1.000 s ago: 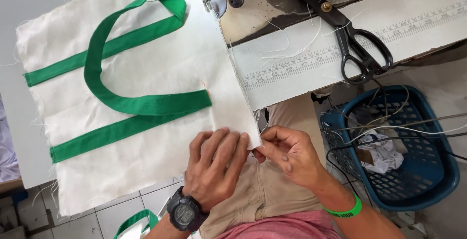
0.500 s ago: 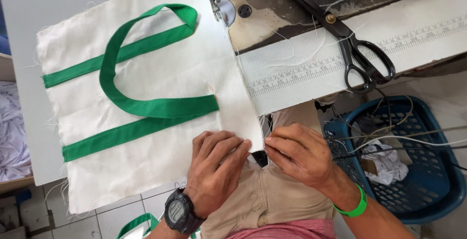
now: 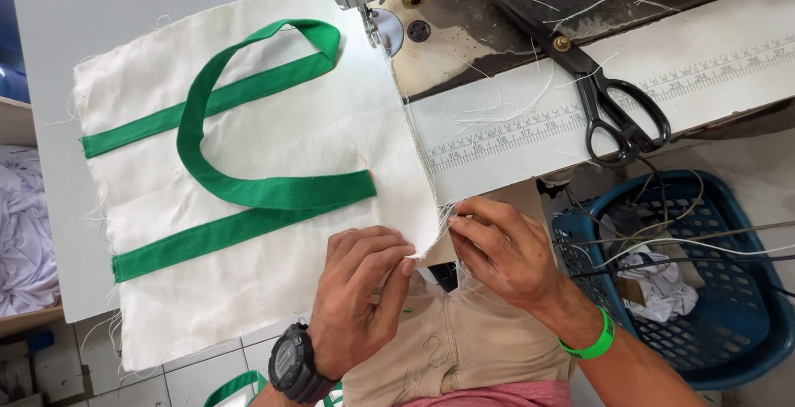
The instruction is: Sewing the body and straps of a white and green tote bag using an industrial sewing machine.
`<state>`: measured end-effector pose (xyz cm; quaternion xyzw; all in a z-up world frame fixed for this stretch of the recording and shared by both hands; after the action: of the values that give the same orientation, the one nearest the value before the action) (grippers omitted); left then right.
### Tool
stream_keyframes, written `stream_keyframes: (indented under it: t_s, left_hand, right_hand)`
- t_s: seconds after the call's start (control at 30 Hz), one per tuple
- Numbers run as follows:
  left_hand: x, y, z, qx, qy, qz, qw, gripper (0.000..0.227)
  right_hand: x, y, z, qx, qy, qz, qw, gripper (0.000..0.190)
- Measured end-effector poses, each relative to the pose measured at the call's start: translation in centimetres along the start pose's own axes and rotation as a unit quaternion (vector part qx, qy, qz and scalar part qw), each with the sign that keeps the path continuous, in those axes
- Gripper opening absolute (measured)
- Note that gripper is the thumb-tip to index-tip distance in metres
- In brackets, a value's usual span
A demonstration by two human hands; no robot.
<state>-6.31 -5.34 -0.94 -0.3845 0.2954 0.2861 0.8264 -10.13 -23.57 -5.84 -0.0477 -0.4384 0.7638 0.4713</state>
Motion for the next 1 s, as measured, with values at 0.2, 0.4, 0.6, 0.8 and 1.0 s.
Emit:
stream_keyframes:
  t_s: [0.2,0.4,0.6,0.8,1.0]
  left_hand:
    - [0.0,0.1,0.3,0.004,0.01,-0.017,1.0,0.004]
    - [-2.4,-4.9,1.7,0.005,-0.267,-0.125,0.956,0.016]
    - [4.1,-7.8,-0.4,0.091,-0.215,-0.119,0.965,0.035]
    - [6.7,-7.1,1.1,0.11,-0.083,-0.106,0.985,0.039]
    - [6.3,-6.8,1.4,0.127,-0.097,-0.091,0.983,0.046]
  right_hand:
    - [0.2,-1.2,0.0,0.045,0.016,0.068,0.997,0.025]
    - [0.7,-2.4,0.3,0.051,-0.012,0.129,0.99,0.025]
    - [0.9,-2.5,0.4,0.047,-0.023,0.141,0.989,0.021]
    - [1.5,-3.1,-0.7,0.072,0.002,0.15,0.986,0.022]
    - [1.6,-3.3,-0.9,0.073,0.062,0.133,0.986,0.021]
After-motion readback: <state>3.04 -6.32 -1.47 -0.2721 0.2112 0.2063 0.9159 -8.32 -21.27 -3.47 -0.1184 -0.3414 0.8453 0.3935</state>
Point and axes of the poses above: each hand's wrist, its own y-axis away from the middle knuckle, its own z-axis out of the back of the hand, x = y × z, the point moved 7 cm from there along -y, towards the middle knuckle, and after that the axes turned 6 degrees about y, right-handed, at the moved point
